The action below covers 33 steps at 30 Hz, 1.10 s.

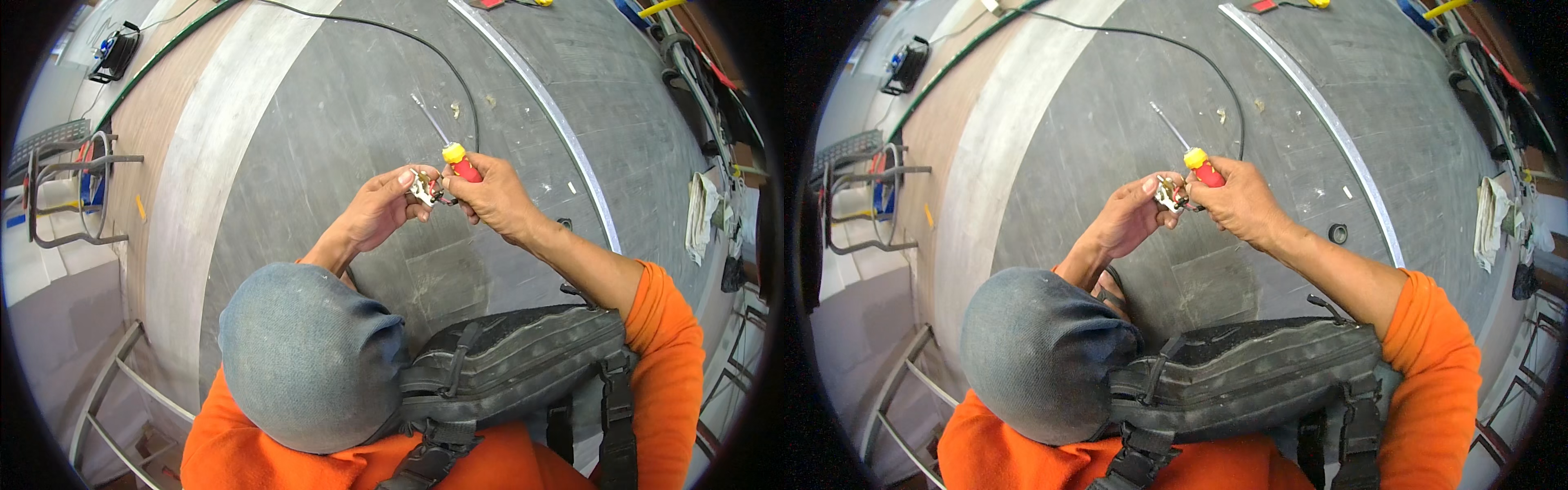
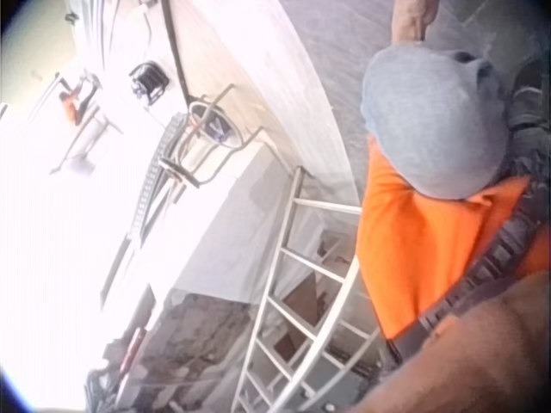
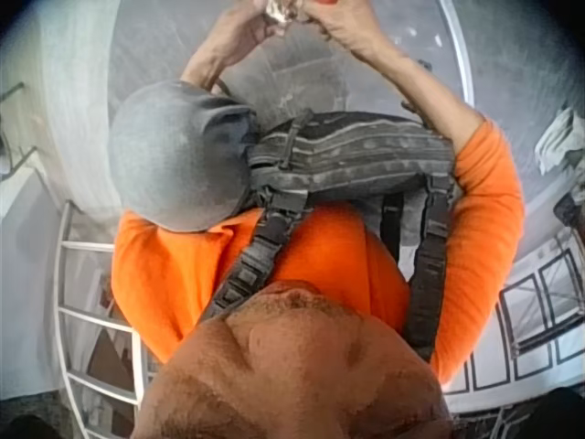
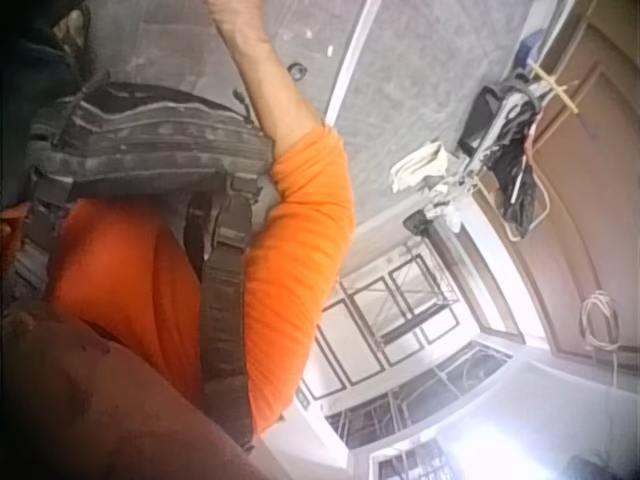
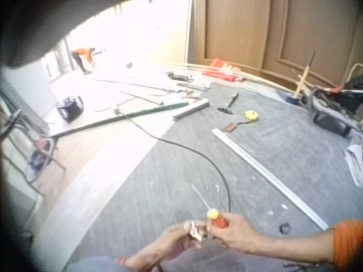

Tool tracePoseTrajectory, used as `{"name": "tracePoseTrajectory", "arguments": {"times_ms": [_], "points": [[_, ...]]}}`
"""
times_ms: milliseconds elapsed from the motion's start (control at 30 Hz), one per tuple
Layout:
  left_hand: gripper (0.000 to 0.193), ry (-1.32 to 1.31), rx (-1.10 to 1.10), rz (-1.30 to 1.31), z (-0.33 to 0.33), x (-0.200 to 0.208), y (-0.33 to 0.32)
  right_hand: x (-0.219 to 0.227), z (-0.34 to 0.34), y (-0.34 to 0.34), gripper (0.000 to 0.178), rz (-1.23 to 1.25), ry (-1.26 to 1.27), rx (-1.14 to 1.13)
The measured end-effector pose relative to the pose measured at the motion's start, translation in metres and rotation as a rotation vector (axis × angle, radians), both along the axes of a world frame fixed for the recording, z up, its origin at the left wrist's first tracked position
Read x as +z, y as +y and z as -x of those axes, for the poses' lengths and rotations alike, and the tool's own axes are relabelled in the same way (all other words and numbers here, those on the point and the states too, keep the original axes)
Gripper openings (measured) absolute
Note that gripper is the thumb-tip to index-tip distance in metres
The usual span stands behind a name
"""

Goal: The person sits on the floor and repairs an electrical cord by stripping the outer sheath, twisting the internal wires, and securing them with a screwdriver. They use pliers and a utility knife to prepare the wires and then tighten the connections.

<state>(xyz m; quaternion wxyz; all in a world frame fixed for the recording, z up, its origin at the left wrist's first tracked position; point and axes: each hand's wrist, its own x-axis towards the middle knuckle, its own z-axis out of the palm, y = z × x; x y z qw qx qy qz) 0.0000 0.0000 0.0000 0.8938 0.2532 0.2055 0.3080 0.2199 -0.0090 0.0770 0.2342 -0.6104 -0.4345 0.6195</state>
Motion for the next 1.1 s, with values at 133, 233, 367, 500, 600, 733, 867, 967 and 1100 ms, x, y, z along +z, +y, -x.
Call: {"name": "tracePoseTrajectory", "arguments": {"times_ms": [133, 233, 367, 500, 600, 733, 867, 967, 1100], "points": [[0.046, 0.030, 0.053, -0.026, 0.002, 0.006, -0.001, 0.009, 0.000, 0.002, 0.026, 0.019, 0.025, -0.008], [0.045, 0.013, 0.087, -0.038, 0.006, 0.004, 0.002, 0.014, -0.002, 0.003, 0.023, 0.021, 0.005, -0.020], [0.045, 0.035, 0.129, -0.045, 0.006, 0.005, 0.004, 0.007, -0.011, 0.003, 0.027, -0.213, -0.181, 0.066], [0.042, 0.108, 0.144, -0.053, 0.003, 0.005, 0.003, 0.014, -0.013, 0.005, 0.026, -0.315, -0.255, 0.137], [0.043, 0.208, 0.143, -0.051, 0.002, 0.009, 0.004, 0.022, -0.008, 0.006, 0.025, -0.314, -0.280, 0.197], [0.044, 0.242, 0.154, -0.034, 0.004, 0.005, 0.007, 0.025, -0.006, 0.005, 0.022, -0.371, -0.344, 0.274], [0.044, 0.221, 0.163, -0.003, 0.003, 0.007, 0.007, 0.022, 0.001, 0.001, 0.022, -0.503, -0.511, 0.338], [0.043, 0.186, 0.155, -0.001, 0.002, 0.008, 0.004, 0.017, 0.004, -0.001, 0.022, -0.532, -0.533, 0.346], [0.039, 0.251, 0.125, -0.011, 0.003, 0.012, 0.005, 0.009, -0.002, 0.000, 0.023, -0.452, -0.382, 0.251]]}}
